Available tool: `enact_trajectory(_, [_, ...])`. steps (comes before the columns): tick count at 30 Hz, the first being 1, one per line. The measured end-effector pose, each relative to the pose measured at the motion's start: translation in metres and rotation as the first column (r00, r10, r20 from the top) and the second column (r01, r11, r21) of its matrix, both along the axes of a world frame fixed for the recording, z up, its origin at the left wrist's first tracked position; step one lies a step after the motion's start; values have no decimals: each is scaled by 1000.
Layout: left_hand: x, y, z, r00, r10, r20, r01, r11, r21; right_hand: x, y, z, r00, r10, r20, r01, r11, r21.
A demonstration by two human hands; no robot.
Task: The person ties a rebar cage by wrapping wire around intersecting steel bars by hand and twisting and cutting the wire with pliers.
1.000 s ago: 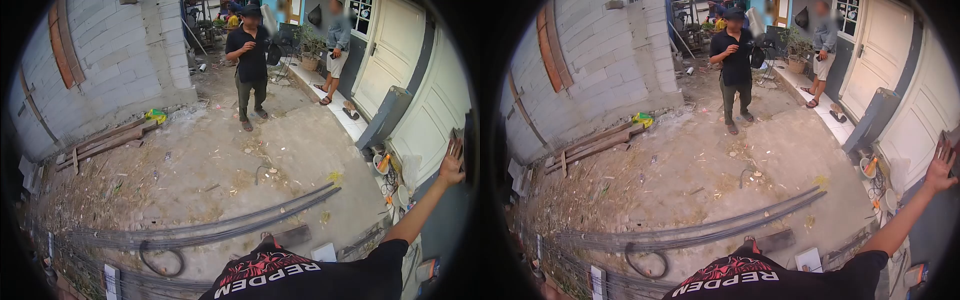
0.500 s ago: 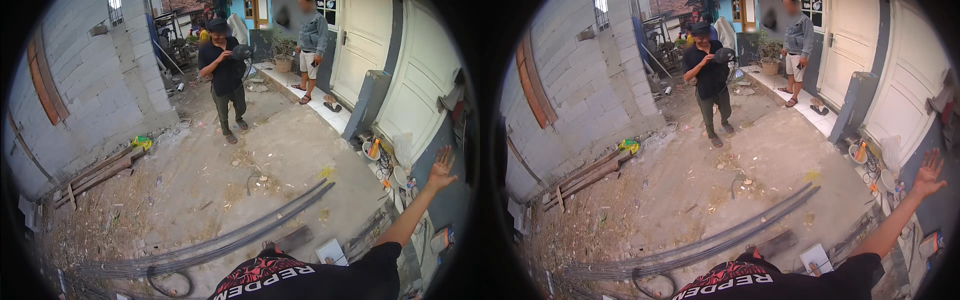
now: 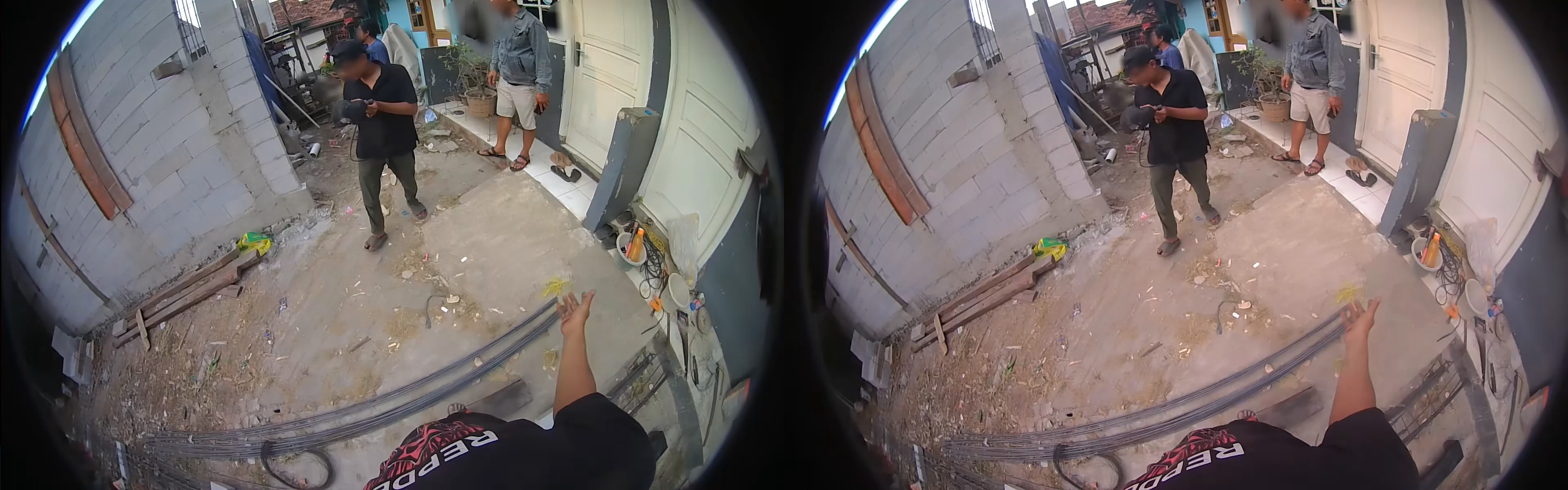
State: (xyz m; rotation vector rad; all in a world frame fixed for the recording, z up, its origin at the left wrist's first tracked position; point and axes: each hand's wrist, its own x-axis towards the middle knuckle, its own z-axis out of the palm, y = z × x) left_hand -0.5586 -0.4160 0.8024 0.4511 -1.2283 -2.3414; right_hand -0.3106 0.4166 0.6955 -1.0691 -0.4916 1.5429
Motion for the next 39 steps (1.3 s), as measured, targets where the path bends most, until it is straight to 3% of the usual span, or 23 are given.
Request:
enact_trajectory(1, [11, 17, -26, 993, -79, 84, 74, 995, 61, -39, -31, -53, 968, 202, 147, -180, 972, -150])
enact_trajectory(2, [21, 37, -51, 969, -185, 163, 165, 978, 129, -74, -71, -101, 830, 485, 275, -406, 864, -298])
enact_trajectory(3, [30, 65, -74, 912, -341, 227, 300, 933, 197, -102, -121, -129, 540, 725, 428, -604, 688, -403])
enact_trajectory(4, [39, 110, -88, 763, -562, 319, 520, 827, 213, -127, -157, -201, 124, 689, 714, -721, 557, -413])
enact_trajectory(5, [33, 136, -128, 489, -760, 428, 787, 596, 160, -140, -199, -198, -150, 613, 775, -859, 308, -410])
enact_trajectory(6, [38, 179, -124, 321, -809, 492, 889, 437, 139, -145, -232, -192, -283, 371, 885, -928, 129, -351])
enact_trajectory(7, [45, 217, -110, 164, -799, 578, 959, 265, 96, -150, -239, -179, -294, 363, 884, -931, 99, -350])
enact_trajectory(8, [49, 226, -120, -44, -891, 452, 982, -123, -146, -156, -244, -160, -358, 379, 853, -932, -86, -353])
enact_trajectory(9, [52, 232, -129, -146, -895, 422, 948, -249, -199, -160, -244, -149, -431, 386, 815, -899, -266, -349])
enact_trajectory(10, [52, 237, -140, -224, -880, 419, 929, -322, -180, -163, -232, -145, -511, 397, 762, -856, -309, -414])
enact_trajectory(12, [52, 231, -170, -263, -857, 444, 956, -294, 1, -159, -196, -175, -499, 380, 779, -865, -264, -426])
enact_trajectory(14, [47, 216, -206, -279, -849, 448, 960, -250, 123, -135, -158, -192, -296, 456, 839, -944, -7, -329])
enact_trajectory(16, [49, 199, -244, -291, -851, 438, 954, -220, 206, -110, -119, -208, -182, 562, 807, -896, 243, -372])
enact_trajectory(17, [51, 195, -257, -294, -854, 429, 950, -210, 231, -96, -118, -186, -49, 700, 713, -825, 374, -424])
enact_trajectory(18, [51, 193, -257, -286, -863, 416, 948, -194, 250, -77, -113, -168, 114, 787, 606, -727, 482, -490])
enact_trajectory(20, [47, 210, -199, -239, -888, 394, 961, -158, 228, -48, -114, -150, 170, 768, 618, -624, 569, -536])
enact_trajectory(21, [44, 220, -173, -200, -905, 375, 971, -131, 200, -33, -116, -151, 151, 770, 620, -614, 564, -552])
enact_trajectory(25, [28, 216, -190, -294, -849, 439, 955, -280, 97, 22, -147, -165, 126, 789, 601, -551, 560, -619])
enact_trajectory(27, [21, 215, -195, -343, -850, 400, 939, -304, 160, 34, -179, -171, 165, 797, 581, -519, 571, -636])
enact_trajectory(29, [14, 209, -220, -346, -816, 464, 892, -439, -107, 38, -207, -174, 121, 839, 530, -550, 501, -669])
enact_trajectory(33, [9, 199, -213, -370, -843, 390, 906, -421, -49, 27, -235, -187, -57, 893, 447, -661, 302, -687])
enact_trajectory(35, [14, 188, -246, -270, -855, 442, 932, -348, -104, 20, -240, -181, -36, 891, 453, -664, 318, -677])
enact_trajectory(39, [11, 179, -172, -307, -793, 526, 949, -293, 114, -5, -226, -174, -22, 877, 479, -713, 323, -623])
